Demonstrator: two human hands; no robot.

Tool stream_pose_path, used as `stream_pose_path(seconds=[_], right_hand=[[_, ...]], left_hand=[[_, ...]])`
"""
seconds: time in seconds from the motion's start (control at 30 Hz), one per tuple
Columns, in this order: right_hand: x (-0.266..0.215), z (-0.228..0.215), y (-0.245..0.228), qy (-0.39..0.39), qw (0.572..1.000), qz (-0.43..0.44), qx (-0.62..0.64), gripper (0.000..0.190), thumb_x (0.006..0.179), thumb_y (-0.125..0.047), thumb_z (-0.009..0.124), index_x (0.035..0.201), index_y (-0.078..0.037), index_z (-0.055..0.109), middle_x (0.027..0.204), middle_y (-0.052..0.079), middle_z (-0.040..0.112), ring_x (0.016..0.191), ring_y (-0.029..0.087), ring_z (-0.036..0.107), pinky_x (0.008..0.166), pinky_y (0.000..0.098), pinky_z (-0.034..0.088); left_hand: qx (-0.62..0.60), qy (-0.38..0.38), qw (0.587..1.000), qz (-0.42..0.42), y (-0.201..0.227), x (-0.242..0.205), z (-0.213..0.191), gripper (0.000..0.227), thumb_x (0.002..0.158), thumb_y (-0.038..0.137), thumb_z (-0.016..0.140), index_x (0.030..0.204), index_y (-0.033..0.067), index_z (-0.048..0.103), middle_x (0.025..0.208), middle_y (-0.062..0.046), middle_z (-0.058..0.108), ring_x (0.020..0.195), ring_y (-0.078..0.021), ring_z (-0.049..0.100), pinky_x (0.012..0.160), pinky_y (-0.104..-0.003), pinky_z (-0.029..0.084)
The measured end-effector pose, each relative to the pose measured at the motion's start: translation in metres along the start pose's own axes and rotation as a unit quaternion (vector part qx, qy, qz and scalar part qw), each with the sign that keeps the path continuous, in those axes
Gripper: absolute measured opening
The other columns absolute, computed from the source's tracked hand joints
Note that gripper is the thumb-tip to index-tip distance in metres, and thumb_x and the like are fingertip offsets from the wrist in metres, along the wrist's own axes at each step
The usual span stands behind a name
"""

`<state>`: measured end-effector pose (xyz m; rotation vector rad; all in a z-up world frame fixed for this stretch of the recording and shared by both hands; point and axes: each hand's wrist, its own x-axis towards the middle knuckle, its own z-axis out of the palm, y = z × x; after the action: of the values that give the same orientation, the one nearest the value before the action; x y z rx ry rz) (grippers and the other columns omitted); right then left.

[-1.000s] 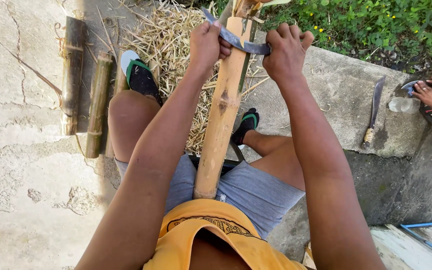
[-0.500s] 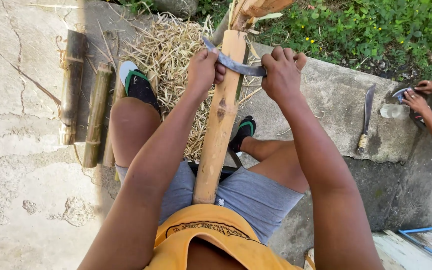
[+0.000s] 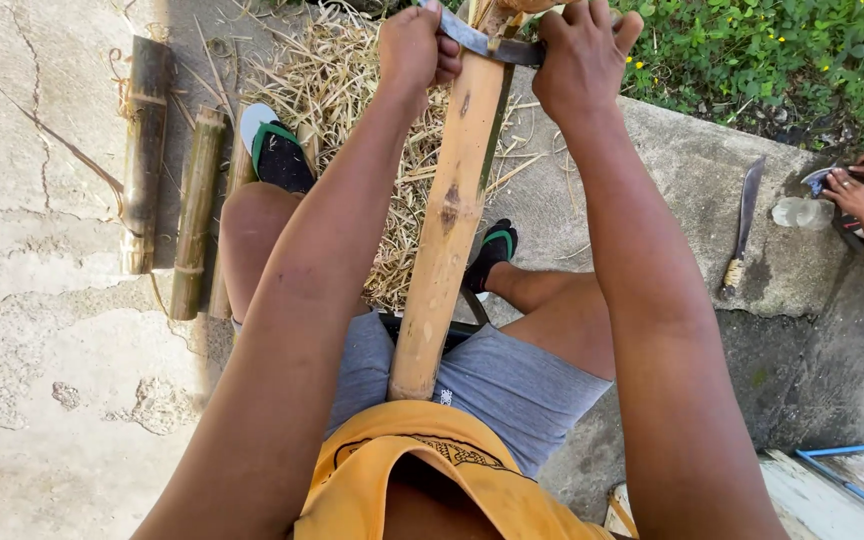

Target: Shaving and smoothing the outer layer of a bamboo pole using a curved blade.

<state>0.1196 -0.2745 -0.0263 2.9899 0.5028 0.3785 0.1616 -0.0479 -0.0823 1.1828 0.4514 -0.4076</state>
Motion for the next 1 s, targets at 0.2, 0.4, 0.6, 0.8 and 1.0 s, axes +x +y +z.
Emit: stream_pose_path(seconds=[0.2,0.4,0.6,0.8,1.0], right_hand=[[-0.018,0.009,-0.012,-0.117,0.959,0.147,0.213,0.022,0.087,-0.001,0.069,0.105,-0.014,0.069,0.102,0.006,0.059,0.101,0.022,0.050,0.095,0.0445,0.026],[-0.107,-0.001,-0.054,-0.015,0.775,0.191,0.602,0.027,0.092,-0.012,0.076,0.110,-0.004,0.058,0.095,0.006,0.059,0.086,0.013,0.053,0.075,0.0317,0.044],[-0.097,0.015,-0.064,-0.047,0.652,0.352,0.670,0.053,0.103,-0.054,0.064,0.086,-0.005,0.059,0.061,0.001,0.055,0.047,0.009,0.049,0.043,0.0267,0.039],[-0.054,0.035,-0.036,-0.044,0.680,0.352,0.642,0.059,0.099,-0.062,0.062,0.079,-0.006,0.061,0.059,-0.001,0.054,0.046,0.009,0.051,0.042,0.0278,0.042],[-0.057,0.055,-0.035,0.003,0.689,0.331,0.645,0.065,0.097,-0.067,0.063,0.079,-0.005,0.060,0.060,-0.001,0.054,0.047,0.009,0.052,0.042,0.0279,0.043]], left_hand=[[0.092,0.020,0.995,0.027,0.018,-0.028,0.002,0.036,0.103,0.030,0.054,0.076,0.0066,0.058,0.061,-0.003,0.060,0.046,-0.0122,0.054,0.042,-0.031,0.045],[0.510,0.176,0.709,0.454,0.020,-0.122,-0.005,0.033,0.099,0.040,0.068,0.083,0.0121,0.063,0.087,-0.005,0.052,0.083,-0.0209,0.047,0.076,-0.040,0.040],[0.612,0.093,0.617,0.487,0.022,-0.108,0.008,0.024,0.096,0.035,0.070,0.087,0.0124,0.067,0.088,-0.003,0.063,0.088,-0.0261,0.058,0.080,-0.043,0.044],[0.671,0.054,0.615,0.411,0.023,-0.042,0.030,0.008,0.092,0.015,0.064,0.093,0.0129,0.071,0.087,-0.009,0.073,0.077,-0.0286,0.074,0.066,-0.043,0.057],[0.667,0.074,0.653,0.351,0.042,-0.046,0.045,0.012,0.092,0.015,0.063,0.098,0.0178,0.073,0.081,-0.011,0.074,0.071,-0.0321,0.073,0.059,-0.046,0.055]])
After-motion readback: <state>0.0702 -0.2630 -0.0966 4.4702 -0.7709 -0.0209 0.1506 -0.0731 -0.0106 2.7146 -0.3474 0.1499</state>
